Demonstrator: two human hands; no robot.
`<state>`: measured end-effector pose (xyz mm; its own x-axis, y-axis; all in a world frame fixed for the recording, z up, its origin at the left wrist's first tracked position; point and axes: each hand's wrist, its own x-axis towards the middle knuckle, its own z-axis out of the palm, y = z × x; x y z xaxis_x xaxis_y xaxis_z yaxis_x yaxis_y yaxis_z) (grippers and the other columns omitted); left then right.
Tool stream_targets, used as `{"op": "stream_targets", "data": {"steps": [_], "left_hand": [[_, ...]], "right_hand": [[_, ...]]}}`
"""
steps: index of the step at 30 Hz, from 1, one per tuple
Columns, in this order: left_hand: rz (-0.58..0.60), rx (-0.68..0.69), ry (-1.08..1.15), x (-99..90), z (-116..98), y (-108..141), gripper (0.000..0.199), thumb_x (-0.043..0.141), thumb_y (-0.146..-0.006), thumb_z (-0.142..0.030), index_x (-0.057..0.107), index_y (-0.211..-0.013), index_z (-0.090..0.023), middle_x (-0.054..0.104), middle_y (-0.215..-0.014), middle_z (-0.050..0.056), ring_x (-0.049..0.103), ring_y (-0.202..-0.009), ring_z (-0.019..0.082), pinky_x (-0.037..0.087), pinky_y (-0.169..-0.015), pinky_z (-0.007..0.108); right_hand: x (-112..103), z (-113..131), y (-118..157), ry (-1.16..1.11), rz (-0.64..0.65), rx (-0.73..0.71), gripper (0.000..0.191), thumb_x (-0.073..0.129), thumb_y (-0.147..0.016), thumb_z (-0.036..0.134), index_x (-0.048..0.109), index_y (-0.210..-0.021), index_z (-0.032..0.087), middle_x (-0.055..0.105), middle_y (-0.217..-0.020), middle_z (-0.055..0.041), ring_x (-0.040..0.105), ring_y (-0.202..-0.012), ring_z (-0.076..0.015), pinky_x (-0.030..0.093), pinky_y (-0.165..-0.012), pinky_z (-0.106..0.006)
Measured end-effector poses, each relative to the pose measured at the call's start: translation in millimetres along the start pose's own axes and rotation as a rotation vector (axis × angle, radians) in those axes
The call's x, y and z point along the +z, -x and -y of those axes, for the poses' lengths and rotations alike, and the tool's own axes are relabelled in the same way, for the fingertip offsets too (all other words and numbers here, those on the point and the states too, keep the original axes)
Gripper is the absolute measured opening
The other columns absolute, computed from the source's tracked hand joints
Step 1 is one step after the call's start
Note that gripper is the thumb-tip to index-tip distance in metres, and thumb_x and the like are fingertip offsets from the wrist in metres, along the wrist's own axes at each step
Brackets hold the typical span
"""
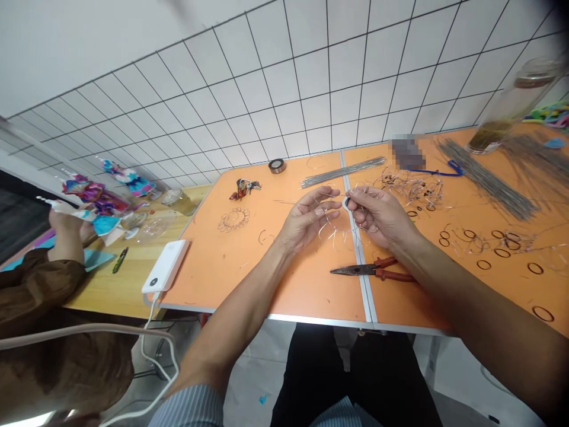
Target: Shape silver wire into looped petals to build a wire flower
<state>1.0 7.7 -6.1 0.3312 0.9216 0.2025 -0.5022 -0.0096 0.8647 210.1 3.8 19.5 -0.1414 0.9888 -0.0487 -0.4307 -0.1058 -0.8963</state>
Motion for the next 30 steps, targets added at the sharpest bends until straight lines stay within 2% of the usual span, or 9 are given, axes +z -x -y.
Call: {"op": "stream_targets", "data": {"steps": [4,8,16,19,21,25,28,30], "left_hand": [[-0.065,0.004,-0.014,3.6,-1,0,0.045,0.110,-0.076,-0.042,0.088,-0.112,-0.025,0.084,-0.132,0.006,0.080,-0.113,0.019,0.065,-0.108,0.037],[-0.108,0.002,0.020,2.8,-1,-1,0.044,0.114,-0.071,-0.040,0.088,-0.103,-0.023,0.084,-0.116,0.004,0.080,-0.102,0.015,0.066,-0.104,0.034],[-0.155,0.039,0.018,2.6,0,-4,0.048,0.116,-0.064,-0.041,0.086,-0.097,-0.024,0.078,-0.093,-0.002,0.073,-0.084,0.010,0.065,-0.094,0.029],[-0.192,0.049,-0.010,1.5,0,-6,0.052,0.116,-0.060,-0.044,0.084,-0.096,-0.025,0.077,-0.092,-0.001,0.069,-0.082,0.011,0.063,-0.090,0.031],[-0.200,0.046,-0.026,-1.2,0,-6,0.055,0.115,-0.059,-0.045,0.083,-0.099,-0.025,0.076,-0.094,-0.001,0.068,-0.082,0.012,0.062,-0.089,0.032],[-0.142,-0.003,0.000,-7.2,0,-7,0.058,0.111,-0.068,-0.041,0.080,-0.115,-0.025,0.079,-0.104,0.001,0.072,-0.087,0.013,0.063,-0.095,0.034],[-0.152,-0.069,0.051,-7.5,-3,-6,0.059,0.106,-0.076,-0.038,0.076,-0.126,-0.026,0.082,-0.120,0.004,0.077,-0.095,0.016,0.064,-0.103,0.038],[-0.191,-0.114,0.063,-5.6,-5,-5,0.055,0.101,-0.083,-0.051,0.075,-0.124,-0.024,0.083,-0.119,0.006,0.079,-0.095,0.018,0.066,-0.101,0.040]], "right_hand": [[2,-3,1,0.020,0.011,-0.009,0.066,0.119,-0.051,0.062,0.075,-0.077,0.019,0.073,-0.073,0.0016,0.056,-0.050,-0.0039,0.038,-0.042,-0.016],[4,-4,2,0.050,0.019,-0.017,0.066,0.118,-0.053,0.064,0.078,-0.081,0.020,0.074,-0.073,0.0011,0.056,-0.050,-0.0046,0.039,-0.043,-0.017],[7,-8,3,0.066,0.028,-0.018,0.061,0.116,-0.058,0.061,0.078,-0.081,0.020,0.073,-0.071,0.0008,0.054,-0.050,-0.0058,0.039,-0.044,-0.019],[6,-10,4,0.097,0.044,-0.014,0.055,0.114,-0.065,0.058,0.078,-0.084,0.021,0.075,-0.074,-0.0001,0.057,-0.051,-0.0074,0.041,-0.045,-0.021],[3,-11,4,0.152,0.084,-0.002,0.051,0.112,-0.071,0.057,0.078,-0.085,0.022,0.078,-0.079,-0.0018,0.062,-0.055,-0.0091,0.047,-0.049,-0.022],[0,-13,4,0.257,0.139,0.008,0.047,0.108,-0.077,0.058,0.079,-0.086,0.022,0.081,-0.083,-0.0041,0.069,-0.063,-0.0119,0.058,-0.061,-0.024],[2,-12,5,0.252,0.066,-0.027,0.046,0.107,-0.078,0.056,0.078,-0.087,0.023,0.082,-0.083,-0.0040,0.070,-0.067,-0.0127,0.059,-0.065,-0.024],[4,-9,6,0.258,-0.013,-0.073,0.042,0.106,-0.080,0.053,0.077,-0.088,0.024,0.082,-0.084,-0.0040,0.072,-0.069,-0.0135,0.060,-0.066,-0.025]]}}
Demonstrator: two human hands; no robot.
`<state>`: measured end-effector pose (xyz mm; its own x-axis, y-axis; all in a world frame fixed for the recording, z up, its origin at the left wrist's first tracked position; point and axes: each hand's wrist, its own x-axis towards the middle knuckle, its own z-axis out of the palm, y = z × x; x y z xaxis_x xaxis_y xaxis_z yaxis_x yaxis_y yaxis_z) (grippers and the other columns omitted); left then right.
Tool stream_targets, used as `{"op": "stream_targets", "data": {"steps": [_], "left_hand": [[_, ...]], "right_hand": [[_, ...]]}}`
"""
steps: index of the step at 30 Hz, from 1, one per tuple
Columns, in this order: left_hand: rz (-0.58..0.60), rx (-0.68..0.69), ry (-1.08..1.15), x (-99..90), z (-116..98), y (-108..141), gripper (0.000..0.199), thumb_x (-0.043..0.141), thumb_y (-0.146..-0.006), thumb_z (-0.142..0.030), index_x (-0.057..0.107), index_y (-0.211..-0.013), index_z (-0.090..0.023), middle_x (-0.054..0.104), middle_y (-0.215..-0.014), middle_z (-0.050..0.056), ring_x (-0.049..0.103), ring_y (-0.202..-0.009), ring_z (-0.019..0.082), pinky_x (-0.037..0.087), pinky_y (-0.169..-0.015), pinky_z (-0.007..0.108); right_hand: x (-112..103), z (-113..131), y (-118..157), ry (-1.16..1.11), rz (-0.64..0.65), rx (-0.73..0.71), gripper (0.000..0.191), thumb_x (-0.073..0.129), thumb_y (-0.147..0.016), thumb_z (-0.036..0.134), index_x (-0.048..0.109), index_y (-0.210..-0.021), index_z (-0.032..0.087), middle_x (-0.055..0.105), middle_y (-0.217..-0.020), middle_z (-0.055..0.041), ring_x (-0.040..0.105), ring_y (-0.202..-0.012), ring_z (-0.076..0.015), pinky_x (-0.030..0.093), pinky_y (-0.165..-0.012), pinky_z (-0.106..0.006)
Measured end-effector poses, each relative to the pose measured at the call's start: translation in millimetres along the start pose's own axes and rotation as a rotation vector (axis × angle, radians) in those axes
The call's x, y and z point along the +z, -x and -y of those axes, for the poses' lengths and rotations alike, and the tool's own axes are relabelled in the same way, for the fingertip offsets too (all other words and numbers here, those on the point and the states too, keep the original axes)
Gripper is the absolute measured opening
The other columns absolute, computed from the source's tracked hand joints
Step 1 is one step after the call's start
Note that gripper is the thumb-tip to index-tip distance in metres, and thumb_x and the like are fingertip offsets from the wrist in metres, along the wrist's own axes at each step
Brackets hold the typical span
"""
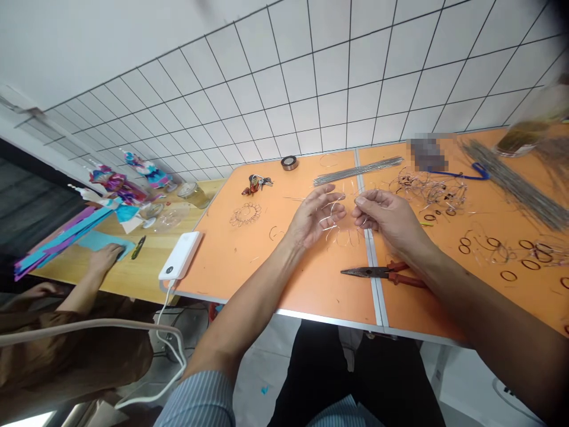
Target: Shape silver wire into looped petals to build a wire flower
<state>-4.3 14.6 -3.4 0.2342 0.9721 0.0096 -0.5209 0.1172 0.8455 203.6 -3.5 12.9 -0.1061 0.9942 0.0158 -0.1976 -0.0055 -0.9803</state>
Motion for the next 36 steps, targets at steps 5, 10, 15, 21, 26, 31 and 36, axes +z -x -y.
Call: {"op": "stream_targets", "data": {"steps": [5,10,15,21,26,31,36], "left_hand": [[-0.059,0.023,-0.170,4.7,2,3,0.069,0.103,-0.075,-0.072,0.073,-0.107,-0.020,0.082,-0.095,0.005,0.077,-0.080,0.017,0.066,-0.086,0.036],[-0.114,0.124,-0.332,3.9,6,3,0.063,0.109,-0.066,-0.065,0.073,-0.089,-0.019,0.075,-0.076,-0.001,0.067,-0.066,0.011,0.059,-0.074,0.028],[-0.077,0.148,-0.366,5.0,5,4,0.056,0.106,-0.072,-0.062,0.074,-0.088,-0.019,0.072,-0.074,-0.001,0.065,-0.067,0.010,0.055,-0.073,0.027],[-0.069,0.155,-0.424,6.3,6,5,0.053,0.103,-0.075,-0.063,0.073,-0.085,-0.020,0.069,-0.069,-0.001,0.061,-0.065,0.011,0.050,-0.070,0.027],[-0.068,0.175,-0.459,5.8,7,5,0.047,0.100,-0.081,-0.059,0.074,-0.084,-0.019,0.070,-0.068,-0.001,0.060,-0.064,0.011,0.049,-0.069,0.027],[-0.089,0.159,-0.461,8.2,8,6,0.050,0.101,-0.079,-0.061,0.073,-0.083,-0.020,0.068,-0.066,-0.002,0.058,-0.062,0.011,0.047,-0.068,0.027],[-0.088,0.145,-0.486,7.9,10,6,0.047,0.099,-0.082,-0.058,0.071,-0.081,-0.020,0.065,-0.064,-0.002,0.058,-0.061,0.011,0.045,-0.065,0.027]], "right_hand": [[0,4,-1,0.052,-0.125,-0.063,0.024,0.096,-0.093,0.039,0.077,-0.088,0.024,0.085,-0.090,-0.0055,0.076,-0.077,-0.0140,0.063,-0.073,-0.025],[0,4,-1,0.087,-0.040,0.044,0.024,0.102,-0.086,0.032,0.081,-0.095,0.024,0.087,-0.093,-0.0069,0.081,-0.085,-0.0172,0.063,-0.074,-0.025],[0,3,-1,0.104,-0.033,0.019,0.021,0.097,-0.092,0.035,0.081,-0.086,0.023,0.085,-0.089,-0.0063,0.076,-0.078,-0.0137,0.061,-0.072,-0.023],[0,6,-1,0.151,0.008,0.037,0.018,0.091,-0.088,0.029,0.077,-0.078,0.023,0.083,-0.086,-0.0062,0.074,-0.076,-0.0144,0.058,-0.067,-0.023],[3,7,0,0.207,0.029,0.019,0.013,0.086,-0.089,0.027,0.078,-0.079,0.024,0.083,-0.087,-0.0068,0.072,-0.073,-0.0157,0.055,-0.063,-0.025],[5,5,2,0.186,0.024,-0.012,0.012,0.087,-0.088,0.028,0.079,-0.079,0.024,0.076,-0.080,-0.0035,0.059,-0.061,-0.0123,0.047,-0.057,-0.027],[3,5,1,0.251,0.033,-0.008,0.008,0.086,-0.087,0.025,0.083,-0.080,0.025,0.061,-0.061,0.0008,0.053,-0.057,-0.0128,0.041,-0.055,-0.027]]}}
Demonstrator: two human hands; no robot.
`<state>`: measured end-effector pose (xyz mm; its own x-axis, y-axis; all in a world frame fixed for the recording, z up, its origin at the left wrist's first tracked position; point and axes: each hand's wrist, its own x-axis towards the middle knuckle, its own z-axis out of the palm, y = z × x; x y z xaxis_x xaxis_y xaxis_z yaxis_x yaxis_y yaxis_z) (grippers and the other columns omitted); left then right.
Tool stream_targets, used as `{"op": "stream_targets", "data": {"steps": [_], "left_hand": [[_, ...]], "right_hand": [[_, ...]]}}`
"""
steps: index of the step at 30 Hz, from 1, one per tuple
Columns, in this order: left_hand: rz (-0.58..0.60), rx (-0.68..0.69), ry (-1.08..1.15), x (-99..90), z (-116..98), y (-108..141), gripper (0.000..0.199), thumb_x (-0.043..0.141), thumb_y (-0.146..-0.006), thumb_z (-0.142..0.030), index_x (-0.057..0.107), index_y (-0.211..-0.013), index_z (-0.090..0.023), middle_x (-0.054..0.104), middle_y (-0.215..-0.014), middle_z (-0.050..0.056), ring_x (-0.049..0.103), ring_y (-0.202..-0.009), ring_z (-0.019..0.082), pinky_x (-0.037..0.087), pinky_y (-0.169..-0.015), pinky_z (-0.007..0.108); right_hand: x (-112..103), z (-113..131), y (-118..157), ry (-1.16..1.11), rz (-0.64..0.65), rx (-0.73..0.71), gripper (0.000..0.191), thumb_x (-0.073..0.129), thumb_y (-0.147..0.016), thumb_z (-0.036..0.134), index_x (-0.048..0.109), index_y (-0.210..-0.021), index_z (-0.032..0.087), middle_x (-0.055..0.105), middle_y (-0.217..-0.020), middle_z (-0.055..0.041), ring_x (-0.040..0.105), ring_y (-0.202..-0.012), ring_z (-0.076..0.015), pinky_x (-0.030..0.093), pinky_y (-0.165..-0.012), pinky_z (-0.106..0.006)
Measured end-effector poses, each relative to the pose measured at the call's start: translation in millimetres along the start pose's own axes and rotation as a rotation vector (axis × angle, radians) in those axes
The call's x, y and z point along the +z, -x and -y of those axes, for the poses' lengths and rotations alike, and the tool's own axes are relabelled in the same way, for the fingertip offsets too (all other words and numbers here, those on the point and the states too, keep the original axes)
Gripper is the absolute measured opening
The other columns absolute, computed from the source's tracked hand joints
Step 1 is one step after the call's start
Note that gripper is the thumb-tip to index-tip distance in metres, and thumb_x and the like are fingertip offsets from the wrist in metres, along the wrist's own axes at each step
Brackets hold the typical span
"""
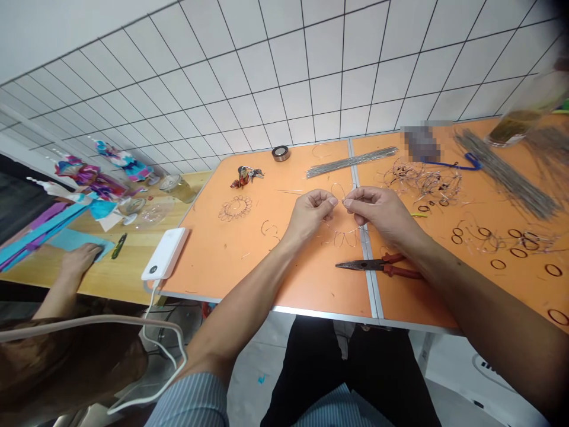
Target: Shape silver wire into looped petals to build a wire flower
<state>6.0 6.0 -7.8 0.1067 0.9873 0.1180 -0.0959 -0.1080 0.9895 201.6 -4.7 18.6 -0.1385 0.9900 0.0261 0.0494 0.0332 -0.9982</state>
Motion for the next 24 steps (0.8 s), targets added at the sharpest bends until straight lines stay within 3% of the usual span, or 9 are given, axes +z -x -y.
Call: {"op": "stream_targets", "data": {"steps": [7,13,19,24], "left_hand": [[-0.029,-0.033,-0.019,-1.1,5,-1,0.041,0.099,-0.085,-0.049,0.071,-0.080,-0.020,0.066,-0.064,-0.002,0.057,-0.059,0.010,0.046,-0.064,0.027],[-0.102,-0.093,0.065,-3.8,3,-3,0.040,0.101,-0.084,-0.045,0.070,-0.082,-0.020,0.066,-0.070,-0.003,0.060,-0.061,0.010,0.055,-0.067,0.027],[0.000,-0.181,0.070,-9.8,-2,-3,0.042,0.100,-0.083,-0.053,0.078,-0.094,-0.019,0.077,-0.082,0.001,0.067,-0.063,0.010,0.057,-0.067,0.026],[0.064,-0.239,0.115,-8.7,-3,-1,0.045,0.101,-0.080,-0.055,0.083,-0.098,-0.018,0.080,-0.085,0.001,0.069,-0.064,0.009,0.060,-0.069,0.024]], "right_hand": [[0,-4,-4,0.011,0.006,0.005,0.013,0.087,-0.088,0.020,0.081,-0.077,0.023,0.064,-0.062,0.0011,0.057,-0.056,-0.0112,0.046,-0.055,-0.025],[-8,-7,-8,-0.078,0.007,0.066,0.019,0.098,-0.094,0.035,0.083,-0.089,0.022,0.083,-0.091,-0.0073,0.076,-0.075,-0.0149,0.062,-0.065,-0.024],[-9,-4,-10,-0.043,-0.042,0.065,0.023,0.094,-0.099,0.026,0.081,-0.081,0.021,0.082,-0.085,-0.0074,0.073,-0.070,-0.0133,0.061,-0.066,-0.023],[-8,-1,-7,0.020,0.081,0.067,0.021,0.091,-0.101,0.024,0.081,-0.082,0.021,0.081,-0.082,-0.0048,0.069,-0.068,-0.0114,0.059,-0.066,-0.022]]}}
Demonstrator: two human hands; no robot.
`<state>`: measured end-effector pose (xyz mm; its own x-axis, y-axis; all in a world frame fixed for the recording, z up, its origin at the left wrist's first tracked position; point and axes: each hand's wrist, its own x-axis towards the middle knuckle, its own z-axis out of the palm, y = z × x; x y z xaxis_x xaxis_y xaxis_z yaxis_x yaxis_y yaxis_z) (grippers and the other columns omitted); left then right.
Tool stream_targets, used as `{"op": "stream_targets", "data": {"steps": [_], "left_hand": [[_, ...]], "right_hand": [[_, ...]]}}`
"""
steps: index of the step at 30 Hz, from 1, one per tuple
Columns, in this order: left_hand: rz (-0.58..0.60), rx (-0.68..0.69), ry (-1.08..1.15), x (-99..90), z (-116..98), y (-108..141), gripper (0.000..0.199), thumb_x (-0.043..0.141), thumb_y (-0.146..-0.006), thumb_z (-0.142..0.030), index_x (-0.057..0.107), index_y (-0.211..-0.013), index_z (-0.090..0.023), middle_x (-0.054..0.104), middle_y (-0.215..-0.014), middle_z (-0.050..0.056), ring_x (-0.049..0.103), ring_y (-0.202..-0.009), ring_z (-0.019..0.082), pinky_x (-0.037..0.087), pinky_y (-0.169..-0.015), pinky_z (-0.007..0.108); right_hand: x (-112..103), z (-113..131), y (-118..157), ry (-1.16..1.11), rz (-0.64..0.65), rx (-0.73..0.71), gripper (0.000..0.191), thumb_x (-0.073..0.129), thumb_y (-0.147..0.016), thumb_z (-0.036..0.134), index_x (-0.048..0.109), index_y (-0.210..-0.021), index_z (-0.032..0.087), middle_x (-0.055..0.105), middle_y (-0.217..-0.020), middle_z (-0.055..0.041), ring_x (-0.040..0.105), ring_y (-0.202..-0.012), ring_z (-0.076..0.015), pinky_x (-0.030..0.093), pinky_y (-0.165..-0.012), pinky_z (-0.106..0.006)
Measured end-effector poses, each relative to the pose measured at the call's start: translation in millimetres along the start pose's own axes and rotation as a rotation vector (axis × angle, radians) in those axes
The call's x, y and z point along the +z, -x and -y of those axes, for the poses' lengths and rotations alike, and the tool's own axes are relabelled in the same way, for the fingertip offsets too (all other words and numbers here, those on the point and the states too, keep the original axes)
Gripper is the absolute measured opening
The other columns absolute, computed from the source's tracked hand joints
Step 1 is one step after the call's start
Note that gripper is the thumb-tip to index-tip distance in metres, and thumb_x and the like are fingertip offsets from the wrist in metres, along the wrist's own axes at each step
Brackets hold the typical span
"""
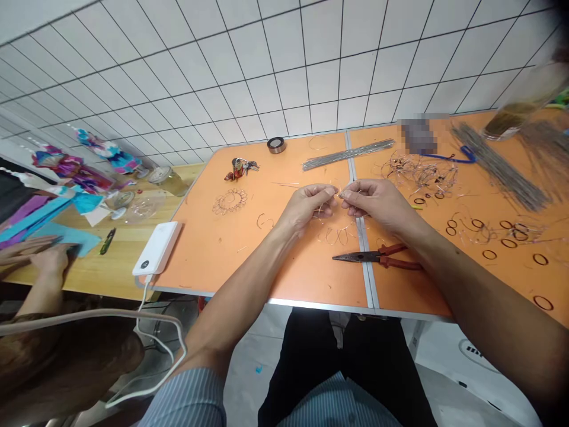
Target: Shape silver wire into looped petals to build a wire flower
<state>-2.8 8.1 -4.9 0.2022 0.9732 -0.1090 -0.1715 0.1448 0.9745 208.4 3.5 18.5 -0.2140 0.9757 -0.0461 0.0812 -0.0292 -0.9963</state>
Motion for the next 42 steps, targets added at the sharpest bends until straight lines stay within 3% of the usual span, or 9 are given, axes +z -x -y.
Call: {"op": "stream_targets", "data": {"steps": [7,14,20,25,36,42], "left_hand": [[-0.064,0.034,0.088,6.7,0,-1,0.031,0.098,-0.084,-0.037,0.074,-0.085,-0.017,0.078,-0.082,0.001,0.067,-0.063,0.008,0.064,-0.069,0.024],[-0.013,0.046,0.254,9.6,0,0,0.024,0.092,-0.085,-0.024,0.070,-0.083,-0.017,0.088,-0.110,0.007,0.072,-0.070,0.008,0.070,-0.079,0.027],[-0.015,-0.019,0.355,11.4,-5,3,0.021,0.090,-0.082,-0.016,0.069,-0.083,-0.018,0.087,-0.101,0.004,0.073,-0.070,0.008,0.069,-0.080,0.026],[0.022,-0.077,0.294,8.2,-7,3,0.032,0.097,-0.080,-0.021,0.081,-0.108,-0.019,0.086,-0.100,0.002,0.074,-0.069,0.010,0.071,-0.078,0.030],[-0.039,-0.059,0.223,9.5,-6,2,0.026,0.096,-0.073,-0.015,0.074,-0.089,-0.017,0.076,-0.081,-0.003,0.068,-0.066,0.007,0.068,-0.074,0.025],[-0.032,-0.037,0.196,9.6,-5,2,0.025,0.094,-0.073,-0.013,0.072,-0.084,-0.016,0.069,-0.076,-0.004,0.067,-0.064,0.008,0.068,-0.070,0.026]], "right_hand": [[1,3,2,-0.008,-0.071,-0.001,0.026,0.077,-0.109,0.022,0.080,-0.083,0.022,0.083,-0.089,-0.0050,0.072,-0.071,-0.0123,0.061,-0.068,-0.023],[1,2,0,-0.119,-0.100,0.056,0.025,0.077,-0.107,0.018,0.078,-0.082,0.020,0.082,-0.086,-0.0050,0.072,-0.067,-0.0110,0.057,-0.061,-0.020],[2,2,-1,-0.165,-0.076,0.065,0.028,0.076,-0.109,0.019,0.077,-0.081,0.019,0.079,-0.082,-0.0041,0.068,-0.062,-0.0095,0.054,-0.058,-0.019],[3,3,2,-0.099,-0.075,0.001,0.027,0.080,-0.106,0.020,0.077,-0.079,0.020,0.080,-0.084,-0.0052,0.067,-0.065,-0.0106,0.055,-0.062,-0.021],[0,6,5,-0.046,-0.042,-0.003,0.023,0.081,-0.108,0.024,0.079,-0.085,0.021,0.082,-0.091,-0.0044,0.069,-0.070,-0.0111,0.060,-0.069,-0.023],[1,3,3,0.018,-0.062,-0.066,0.022,0.083,-0.104,0.021,0.080,-0.082,0.022,0.081,-0.085,-0.0033,0.070,-0.072,-0.0120,0.059,-0.067,-0.022]]}}
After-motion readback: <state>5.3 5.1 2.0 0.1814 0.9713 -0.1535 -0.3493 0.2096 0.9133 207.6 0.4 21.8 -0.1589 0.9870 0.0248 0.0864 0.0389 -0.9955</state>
